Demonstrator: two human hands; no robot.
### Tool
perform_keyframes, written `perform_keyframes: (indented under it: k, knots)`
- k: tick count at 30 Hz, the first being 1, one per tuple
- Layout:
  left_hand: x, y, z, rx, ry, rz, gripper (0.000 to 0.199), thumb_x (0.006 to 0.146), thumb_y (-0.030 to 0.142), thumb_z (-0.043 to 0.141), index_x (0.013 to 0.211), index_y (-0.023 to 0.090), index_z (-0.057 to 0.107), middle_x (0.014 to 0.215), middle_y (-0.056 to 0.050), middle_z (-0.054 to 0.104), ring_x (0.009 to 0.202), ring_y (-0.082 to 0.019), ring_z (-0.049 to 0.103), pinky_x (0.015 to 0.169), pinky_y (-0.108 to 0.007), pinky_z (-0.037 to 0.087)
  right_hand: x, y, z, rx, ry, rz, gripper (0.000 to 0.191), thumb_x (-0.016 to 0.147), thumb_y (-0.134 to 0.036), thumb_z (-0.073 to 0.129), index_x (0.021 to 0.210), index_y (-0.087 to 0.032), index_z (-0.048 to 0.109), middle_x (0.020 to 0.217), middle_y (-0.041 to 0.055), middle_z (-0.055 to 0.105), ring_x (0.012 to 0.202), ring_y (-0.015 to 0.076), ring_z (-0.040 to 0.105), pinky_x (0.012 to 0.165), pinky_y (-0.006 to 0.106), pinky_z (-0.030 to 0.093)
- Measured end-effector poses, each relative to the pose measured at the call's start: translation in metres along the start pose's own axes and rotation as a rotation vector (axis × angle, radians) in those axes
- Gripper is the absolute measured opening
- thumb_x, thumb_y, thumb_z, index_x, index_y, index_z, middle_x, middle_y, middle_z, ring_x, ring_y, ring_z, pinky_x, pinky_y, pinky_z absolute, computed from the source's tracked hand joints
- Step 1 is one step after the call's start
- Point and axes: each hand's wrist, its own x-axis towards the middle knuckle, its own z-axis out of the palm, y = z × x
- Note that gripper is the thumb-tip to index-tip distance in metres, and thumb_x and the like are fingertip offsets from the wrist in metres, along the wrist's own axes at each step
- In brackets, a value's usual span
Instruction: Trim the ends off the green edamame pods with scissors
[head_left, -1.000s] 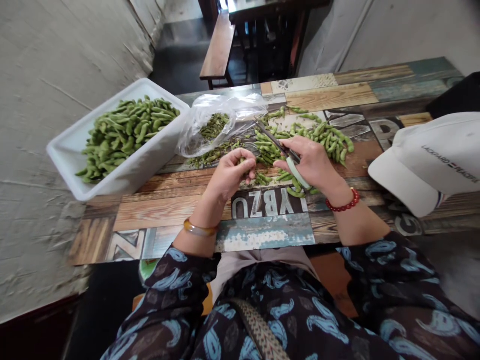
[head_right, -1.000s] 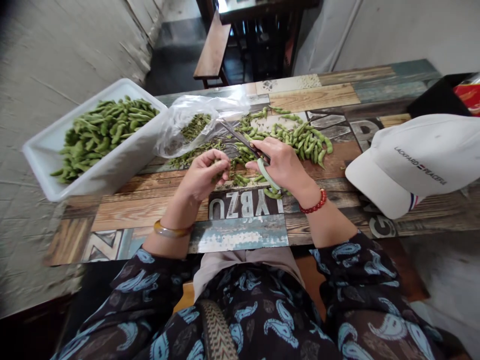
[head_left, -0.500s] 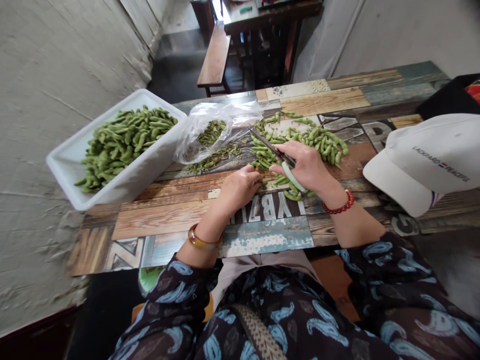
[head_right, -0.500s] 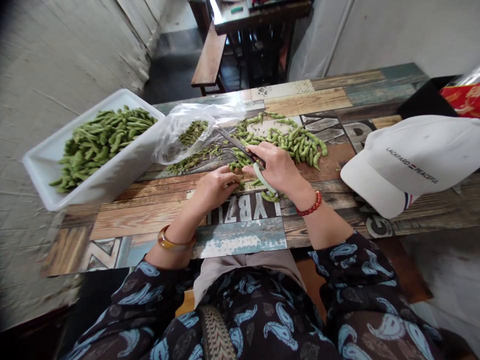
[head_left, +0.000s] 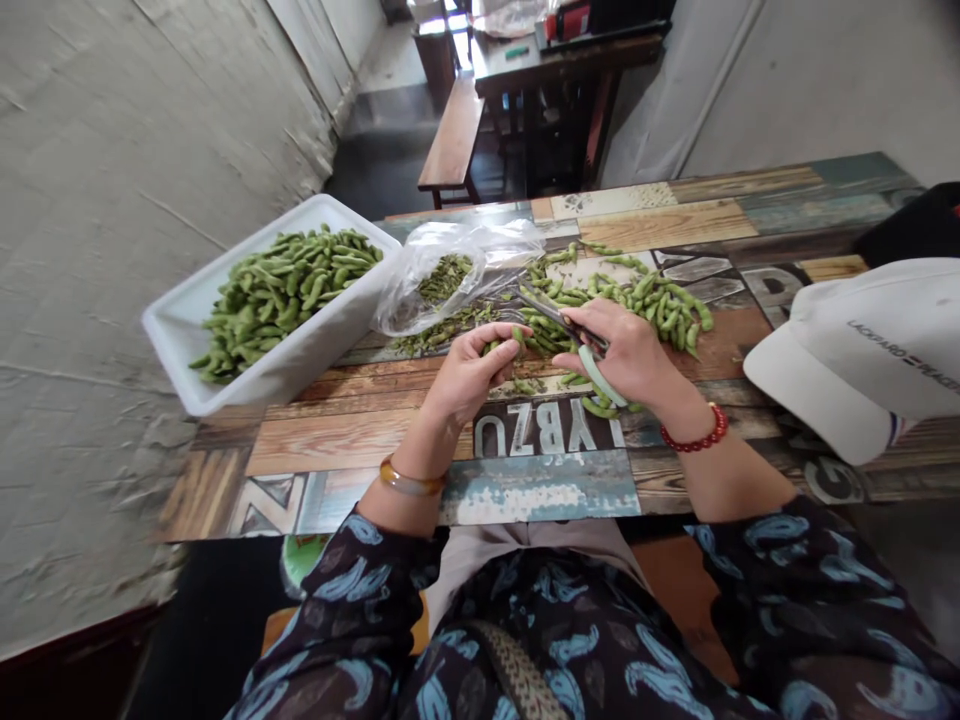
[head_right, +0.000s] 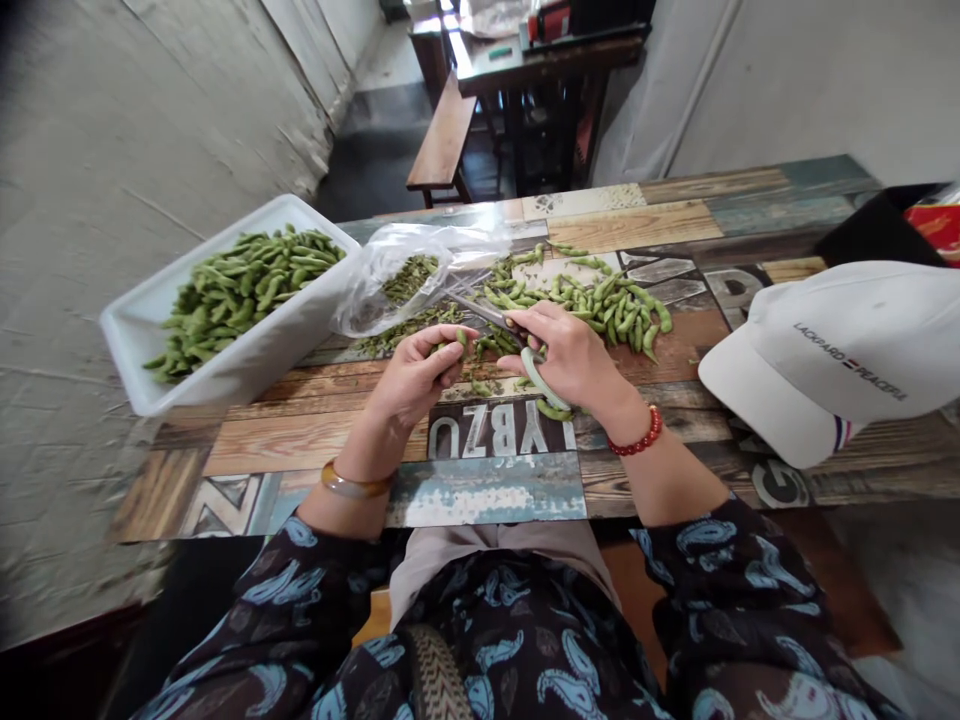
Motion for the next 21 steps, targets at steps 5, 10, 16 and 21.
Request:
perform_keyframes:
  k: [5, 10, 16, 21]
  knots:
    - [0.001, -0.005, -0.002, 0.037, 0.040, 0.063, 0.028, 0.072, 0.039, 0.080, 0.085, 0.015, 0.072, 0.060, 0.004, 0.049, 0.046, -0.003, 0.033, 0.045, -0.020, 0.023, -0.001, -0.005, 0.000, 0.062, -0.115, -0.024, 0.050, 0.080, -0.039, 0.077, 0.124, -0.021, 0.062, 0.102, 0.0082, 0.063, 0.077, 0.0209, 0.060, 0.071, 0.036, 0.055]
    - [0.001, -0.009, -0.005, 0.184, 0.047, 0.154, 0.026, 0.074, 0.038, 0.079, 0.086, 0.016, 0.076, 0.065, 0.001, 0.058, 0.052, -0.006, 0.042, 0.050, -0.022, 0.031, -0.003, -0.006, 0.000, 0.037, -0.162, -0.080, 0.053, 0.080, -0.037, 0.076, 0.128, -0.020, 0.060, 0.110, 0.0116, 0.062, 0.096, 0.0275, 0.063, 0.082, 0.041, 0.055]
    - [0.000, 0.000, -0.002, 0.357, 0.001, 0.274, 0.020, 0.079, 0.037, 0.075, 0.082, 0.017, 0.078, 0.082, -0.006, 0.070, 0.071, -0.013, 0.057, 0.063, -0.024, 0.041, -0.003, -0.006, 0.000, 0.026, -0.194, -0.113, 0.053, 0.083, -0.040, 0.074, 0.129, -0.020, 0.058, 0.106, 0.0107, 0.061, 0.094, 0.0271, 0.062, 0.081, 0.042, 0.055]
    - [-0.001, 0.002, -0.001, 0.414, -0.022, 0.329, 0.019, 0.079, 0.036, 0.075, 0.085, 0.018, 0.079, 0.083, -0.006, 0.072, 0.077, -0.015, 0.061, 0.071, -0.027, 0.045, -0.003, -0.006, 0.000, 0.040, -0.199, -0.133, 0.052, 0.084, -0.041, 0.073, 0.129, -0.020, 0.058, 0.107, 0.0107, 0.061, 0.094, 0.0267, 0.062, 0.082, 0.041, 0.054]
